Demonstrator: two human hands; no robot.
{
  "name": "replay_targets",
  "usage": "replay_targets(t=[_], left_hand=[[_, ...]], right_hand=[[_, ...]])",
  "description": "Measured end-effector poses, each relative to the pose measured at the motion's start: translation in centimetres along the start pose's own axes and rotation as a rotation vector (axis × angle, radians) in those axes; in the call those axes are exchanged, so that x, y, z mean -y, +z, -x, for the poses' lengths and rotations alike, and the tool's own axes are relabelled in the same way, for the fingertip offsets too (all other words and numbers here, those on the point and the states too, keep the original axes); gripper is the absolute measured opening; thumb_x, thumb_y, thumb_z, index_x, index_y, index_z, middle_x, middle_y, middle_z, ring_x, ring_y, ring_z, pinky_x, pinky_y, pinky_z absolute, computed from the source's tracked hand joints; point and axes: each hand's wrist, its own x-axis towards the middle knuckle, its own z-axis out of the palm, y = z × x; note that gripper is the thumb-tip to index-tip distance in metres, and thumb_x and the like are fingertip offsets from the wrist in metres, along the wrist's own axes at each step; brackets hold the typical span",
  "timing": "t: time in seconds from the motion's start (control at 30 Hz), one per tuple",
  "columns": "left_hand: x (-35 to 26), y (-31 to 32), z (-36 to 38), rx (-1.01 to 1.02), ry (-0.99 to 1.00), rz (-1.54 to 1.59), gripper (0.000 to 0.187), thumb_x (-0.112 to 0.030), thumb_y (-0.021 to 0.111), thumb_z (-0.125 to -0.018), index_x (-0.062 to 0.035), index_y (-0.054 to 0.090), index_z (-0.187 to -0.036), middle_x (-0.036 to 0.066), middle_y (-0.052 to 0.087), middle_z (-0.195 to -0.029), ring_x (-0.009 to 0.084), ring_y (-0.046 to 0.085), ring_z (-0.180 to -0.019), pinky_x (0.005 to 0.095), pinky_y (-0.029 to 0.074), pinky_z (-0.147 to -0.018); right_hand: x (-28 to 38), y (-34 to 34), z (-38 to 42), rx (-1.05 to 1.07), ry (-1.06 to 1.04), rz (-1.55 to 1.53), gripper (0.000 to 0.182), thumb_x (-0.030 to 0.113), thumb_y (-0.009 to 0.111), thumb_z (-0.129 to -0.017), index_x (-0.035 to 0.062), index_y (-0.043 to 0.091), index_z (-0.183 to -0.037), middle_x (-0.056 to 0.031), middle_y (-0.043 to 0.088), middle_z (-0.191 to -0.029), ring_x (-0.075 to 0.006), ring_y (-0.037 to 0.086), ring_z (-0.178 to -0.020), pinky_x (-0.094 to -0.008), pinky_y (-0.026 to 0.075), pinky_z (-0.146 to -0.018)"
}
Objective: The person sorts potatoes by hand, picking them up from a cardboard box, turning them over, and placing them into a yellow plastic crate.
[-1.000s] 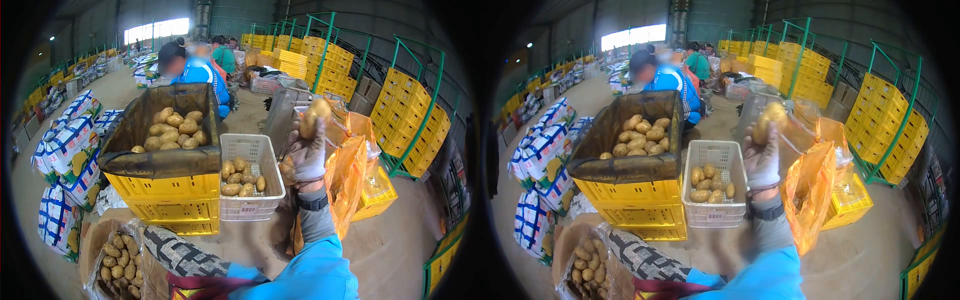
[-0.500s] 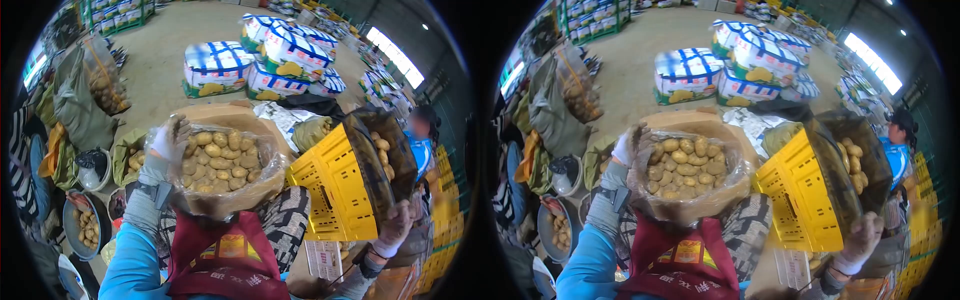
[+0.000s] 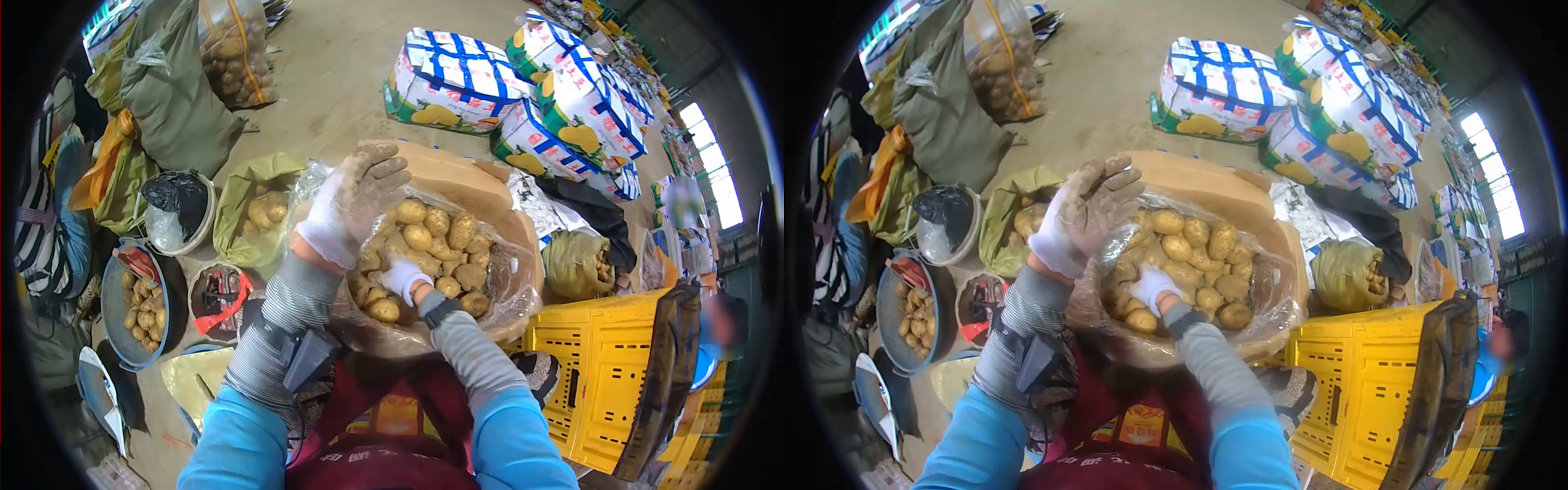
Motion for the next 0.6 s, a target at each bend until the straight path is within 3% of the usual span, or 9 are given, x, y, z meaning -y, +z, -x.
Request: replay_targets(t=[0.07, 0.2, 0.23, 0.33, 0.37, 0.5, 0.53, 0.6], left_hand=[[0.0, -0.4, -0.5, -0.007, -0.021, 0.048, 0.046, -0.032, 0.046, -0.103, 0.0008, 0.048, -0.135, 0.016, 0.06, -0.124, 0.029, 0.059, -0.113, 0.0395, 0.05, -0.094], [-0.3, 1.1, -0.3, -0.101, 0.005, -0.054, 0.045, -0.03, 0.047, -0.103, 0.0013, 0.048, -0.135, 0.016, 0.058, -0.125, 0.0296, 0.059, -0.112, 0.0399, 0.051, -0.092], [-0.4, 1.4, -0.2, -0.121, -0.001, -0.06, 0.045, -0.03, 0.047, -0.103, 0.0013, 0.048, -0.135, 0.016, 0.058, -0.125, 0.0296, 0.059, -0.112, 0.0398, 0.051, -0.092], [-0.6, 1.9, -0.4, -0.165, -0.013, -0.097, 0.045, -0.03, 0.046, -0.103, 0.0012, 0.047, -0.136, 0.016, 0.057, -0.126, 0.0285, 0.058, -0.113, 0.0395, 0.051, -0.093], [-0.4, 2.2, -0.5, -0.172, -0.022, -0.108, 0.045, -0.03, 0.045, -0.103, 0.0011, 0.047, -0.136, 0.016, 0.057, -0.127, 0.028, 0.058, -0.114, 0.0394, 0.051, -0.093], [1.1, 1.2, -0.4, -0.022, 0.014, -0.301, 0.049, -0.035, 0.049, -0.101, -0.0006, 0.048, -0.136, 0.013, 0.058, -0.126, 0.0225, 0.057, -0.115, 0.0337, 0.05, -0.092], [1.6, 2.1, -0.2, -0.063, -0.02, -0.425, 0.048, -0.033, 0.051, -0.101, -0.0005, 0.048, -0.136, 0.013, 0.058, -0.125, 0.0214, 0.056, -0.115, 0.0331, 0.05, -0.092], [2.6, 4.3, 0.3, -0.14, -0.067, -0.681, 0.047, -0.029, 0.055, -0.099, -0.0004, 0.048, -0.136, 0.012, 0.059, -0.125, 0.0192, 0.056, -0.116, 0.0321, 0.05, -0.091]], right_hand=[[0.8, 1.7, -3.2, -0.093, 0.064, 0.199, 0.074, 0.043, 0.071, -0.077, 0.0051, 0.048, -0.138, -0.0247, 0.052, -0.136, -0.0394, 0.052, -0.125, -0.0397, 0.044, -0.104], [1.5, 3.9, -5.6, -0.119, 0.203, 0.126, 0.072, 0.042, 0.07, -0.076, 0.0045, 0.051, -0.134, -0.0249, 0.049, -0.139, -0.0396, 0.053, -0.124, -0.0413, 0.044, -0.104], [1.9, 3.3, -5.2, -0.12, 0.219, 0.117, 0.079, 0.047, 0.073, -0.073, 0.0042, 0.05, -0.135, -0.0264, 0.053, -0.134, -0.0391, 0.055, -0.122, -0.0405, 0.044, -0.103], [-5.6, 5.3, -9.0, 0.098, 0.067, -0.218, 0.077, 0.045, 0.078, -0.073, 0.0046, 0.053, -0.134, -0.0247, 0.061, -0.123, -0.0336, 0.061, -0.112, -0.0365, 0.05, -0.095], [0.5, -0.3, -2.4, 0.169, 0.263, -0.465, 0.067, 0.035, 0.081, -0.077, 0.0026, 0.056, -0.13, -0.0169, 0.067, -0.112, -0.0242, 0.065, -0.101, -0.0315, 0.053, -0.086], [-2.9, -4.4, 2.3, 0.115, 0.006, -1.074, 0.059, 0.015, 0.083, -0.078, -0.0018, 0.055, -0.127, -0.0071, 0.067, -0.111, -0.0156, 0.066, -0.093, -0.0291, 0.054, -0.08], [-3.0, -6.1, 3.7, -0.027, -0.016, -0.968, 0.063, 0.014, 0.084, -0.076, -0.0022, 0.052, -0.128, -0.009, 0.068, -0.109, -0.0172, 0.065, -0.095, -0.0291, 0.054, -0.081], [-0.3, -11.1, 8.6, -0.247, -0.109, -0.459, 0.071, 0.021, 0.085, -0.072, -0.0026, 0.05, -0.13, -0.0152, 0.066, -0.113, -0.0244, 0.064, -0.104, -0.0324, 0.052, -0.088]])
